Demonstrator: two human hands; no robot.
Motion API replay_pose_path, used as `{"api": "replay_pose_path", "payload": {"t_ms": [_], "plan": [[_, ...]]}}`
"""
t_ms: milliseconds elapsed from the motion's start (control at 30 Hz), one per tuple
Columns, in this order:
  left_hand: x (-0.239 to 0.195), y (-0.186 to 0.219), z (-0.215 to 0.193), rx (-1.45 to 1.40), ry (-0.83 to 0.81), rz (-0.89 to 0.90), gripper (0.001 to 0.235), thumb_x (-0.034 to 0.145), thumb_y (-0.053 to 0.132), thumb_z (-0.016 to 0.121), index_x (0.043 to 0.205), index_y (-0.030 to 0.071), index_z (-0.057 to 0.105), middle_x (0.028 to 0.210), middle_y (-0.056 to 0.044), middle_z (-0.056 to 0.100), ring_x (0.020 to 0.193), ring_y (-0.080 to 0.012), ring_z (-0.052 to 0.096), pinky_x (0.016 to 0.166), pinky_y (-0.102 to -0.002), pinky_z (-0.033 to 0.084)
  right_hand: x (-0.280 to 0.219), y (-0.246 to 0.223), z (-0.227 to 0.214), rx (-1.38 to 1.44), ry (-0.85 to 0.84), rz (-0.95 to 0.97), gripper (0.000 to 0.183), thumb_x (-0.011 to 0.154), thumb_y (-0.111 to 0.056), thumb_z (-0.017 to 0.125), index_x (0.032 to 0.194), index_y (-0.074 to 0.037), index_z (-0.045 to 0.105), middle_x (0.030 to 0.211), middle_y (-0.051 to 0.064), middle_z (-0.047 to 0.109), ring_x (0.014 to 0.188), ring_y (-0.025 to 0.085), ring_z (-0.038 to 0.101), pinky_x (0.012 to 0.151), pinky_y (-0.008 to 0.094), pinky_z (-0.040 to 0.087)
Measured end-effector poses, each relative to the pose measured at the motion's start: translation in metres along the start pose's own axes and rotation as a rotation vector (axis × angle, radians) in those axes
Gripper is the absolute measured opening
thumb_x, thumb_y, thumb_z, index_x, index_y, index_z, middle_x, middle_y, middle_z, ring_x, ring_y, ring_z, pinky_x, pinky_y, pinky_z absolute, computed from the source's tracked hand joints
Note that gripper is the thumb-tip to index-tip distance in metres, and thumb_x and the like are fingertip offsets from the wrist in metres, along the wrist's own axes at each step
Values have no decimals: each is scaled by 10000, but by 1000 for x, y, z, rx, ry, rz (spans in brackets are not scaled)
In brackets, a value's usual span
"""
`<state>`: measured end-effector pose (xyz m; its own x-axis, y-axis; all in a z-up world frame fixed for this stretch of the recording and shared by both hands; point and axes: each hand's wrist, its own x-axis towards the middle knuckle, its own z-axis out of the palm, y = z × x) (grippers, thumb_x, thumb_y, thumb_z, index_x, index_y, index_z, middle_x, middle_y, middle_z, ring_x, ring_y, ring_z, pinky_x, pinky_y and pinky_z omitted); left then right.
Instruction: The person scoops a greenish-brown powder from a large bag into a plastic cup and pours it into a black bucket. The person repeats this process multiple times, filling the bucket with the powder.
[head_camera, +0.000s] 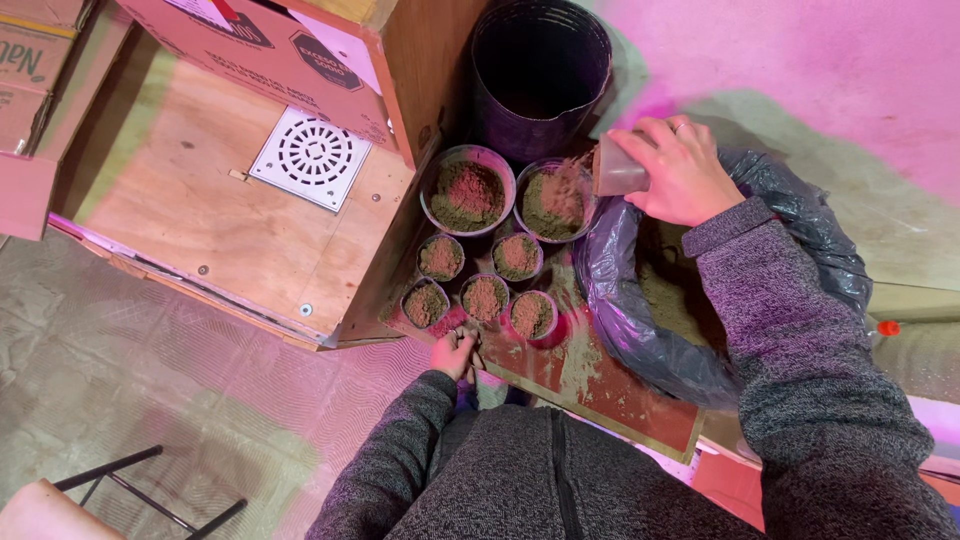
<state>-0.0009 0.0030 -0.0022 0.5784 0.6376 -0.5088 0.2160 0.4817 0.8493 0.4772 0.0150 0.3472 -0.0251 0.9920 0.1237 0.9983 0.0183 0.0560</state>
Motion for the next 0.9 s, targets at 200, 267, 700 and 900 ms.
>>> {"api": "replay_pose_path", "payload": {"t_ms": [200, 267, 700, 900], "plan": [[-3, 4, 2, -3, 1, 18, 291, 1224, 325, 655, 1140, 48, 687, 698, -269, 813, 406, -341, 750, 409, -383, 616, -2, 7, 7, -70, 19, -28, 1084, 758, -377, 1061, 1759, -256, 663, 1616, 124, 649, 1460, 461, 609, 1201, 693, 481], [10, -10, -5, 1, 1, 24, 288, 1227, 323, 654, 1138, 50, 679, 702, -274, 814, 408, -344, 751, 410, -382, 615, -1, 2, 2, -33, 16, -18, 1088, 760, -391, 1059, 1762, -250, 661, 1620, 126, 651, 1459, 469, 613, 1193, 699, 491], [0, 2, 1, -17, -5, 13, 314, 1238, 334, 652, 1159, 31, 669, 728, -297, 820, 413, -358, 753, 431, -412, 642, 17, -2, 5, -138, -24, -63, 1111, 770, -336, 1062, 1787, -307, 616, 1621, 130, 652, 1460, 469, 613, 1199, 659, 451], [9, -12, -4, -21, -8, 35, 313, 1241, 332, 654, 1144, 35, 662, 725, -295, 816, 401, -365, 742, 425, -417, 640, 20, -18, -8, -180, 18, -103, 1033, 780, -316, 1053, 1734, -293, 659, 1593, 145, 682, 1442, 457, 640, 1167, 630, 466]]}}
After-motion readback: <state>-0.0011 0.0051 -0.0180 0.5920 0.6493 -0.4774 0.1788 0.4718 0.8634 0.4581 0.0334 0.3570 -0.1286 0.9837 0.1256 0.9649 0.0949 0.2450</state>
